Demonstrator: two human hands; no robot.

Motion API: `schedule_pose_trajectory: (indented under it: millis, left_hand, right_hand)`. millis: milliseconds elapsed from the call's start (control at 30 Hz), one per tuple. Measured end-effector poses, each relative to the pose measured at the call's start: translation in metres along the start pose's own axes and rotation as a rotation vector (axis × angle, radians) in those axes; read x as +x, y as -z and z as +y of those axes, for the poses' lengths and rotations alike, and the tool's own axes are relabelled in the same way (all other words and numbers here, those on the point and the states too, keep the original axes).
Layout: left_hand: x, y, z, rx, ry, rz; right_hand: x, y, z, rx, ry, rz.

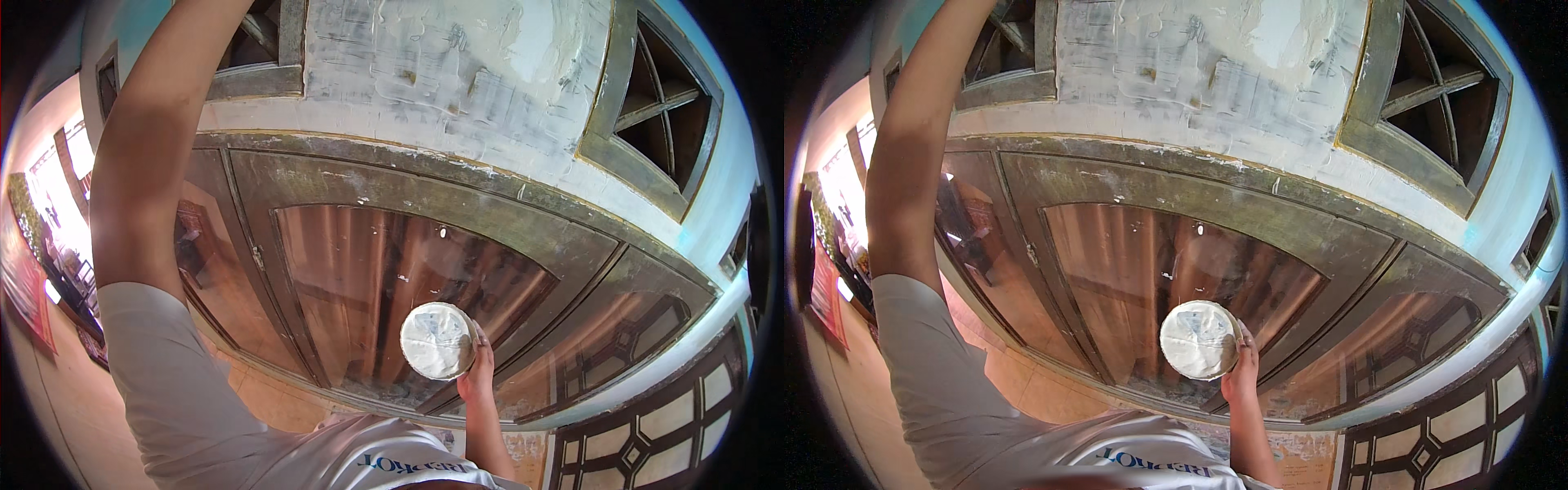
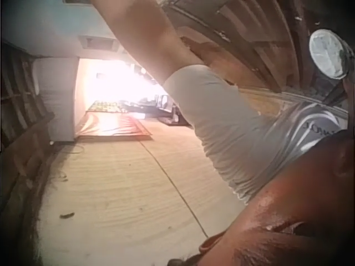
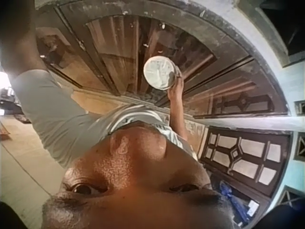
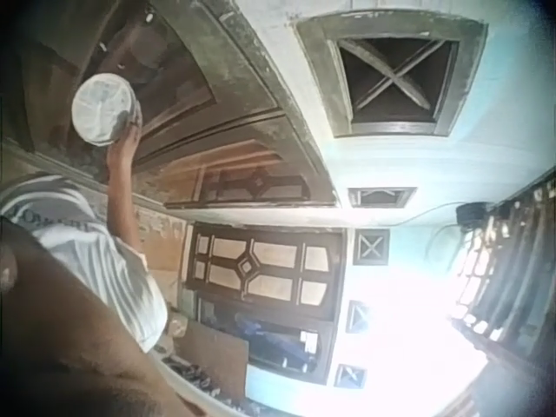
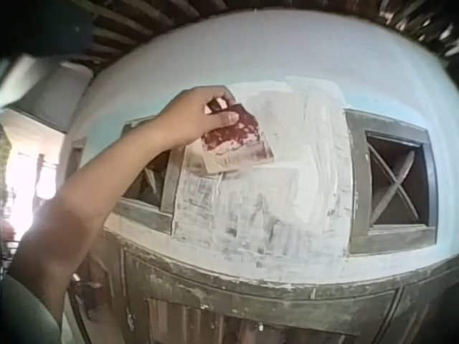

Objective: Applying plaster to a wall surface above a wooden cabinet using a putty knife and a bowl of plaster.

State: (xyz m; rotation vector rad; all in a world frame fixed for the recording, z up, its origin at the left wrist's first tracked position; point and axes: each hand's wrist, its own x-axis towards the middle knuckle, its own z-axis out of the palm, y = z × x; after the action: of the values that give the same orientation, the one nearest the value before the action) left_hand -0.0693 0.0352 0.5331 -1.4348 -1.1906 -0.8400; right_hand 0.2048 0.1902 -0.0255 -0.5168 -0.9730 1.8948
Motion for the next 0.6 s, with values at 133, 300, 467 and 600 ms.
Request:
schedule_pose_trajectory:
  millis: [133, 300, 467, 600]
  left_hand:
    - [-0.017, -0.001, 0.014, -0.010, 0.066, -0.224]
    - [-0.027, -0.014, 0.018, 0.121, 0.113, -0.277]
    - [-0.017, -0.017, 0.007, 0.173, 0.060, -0.160]
    - [-0.005, -0.006, -0.001, 0.212, 0.030, -0.017]
  right_hand:
    - [0.000, -0.006, 0.004, 0.010, -0.038, -0.028]
    - [-0.002, -0.012, 0.008, 0.038, -0.062, -0.043]
    - [-0.005, -0.016, 0.009, 0.053, -0.078, -0.015]
    - [-0.005, -0.016, 0.008, 0.069, -0.069, -0.021]
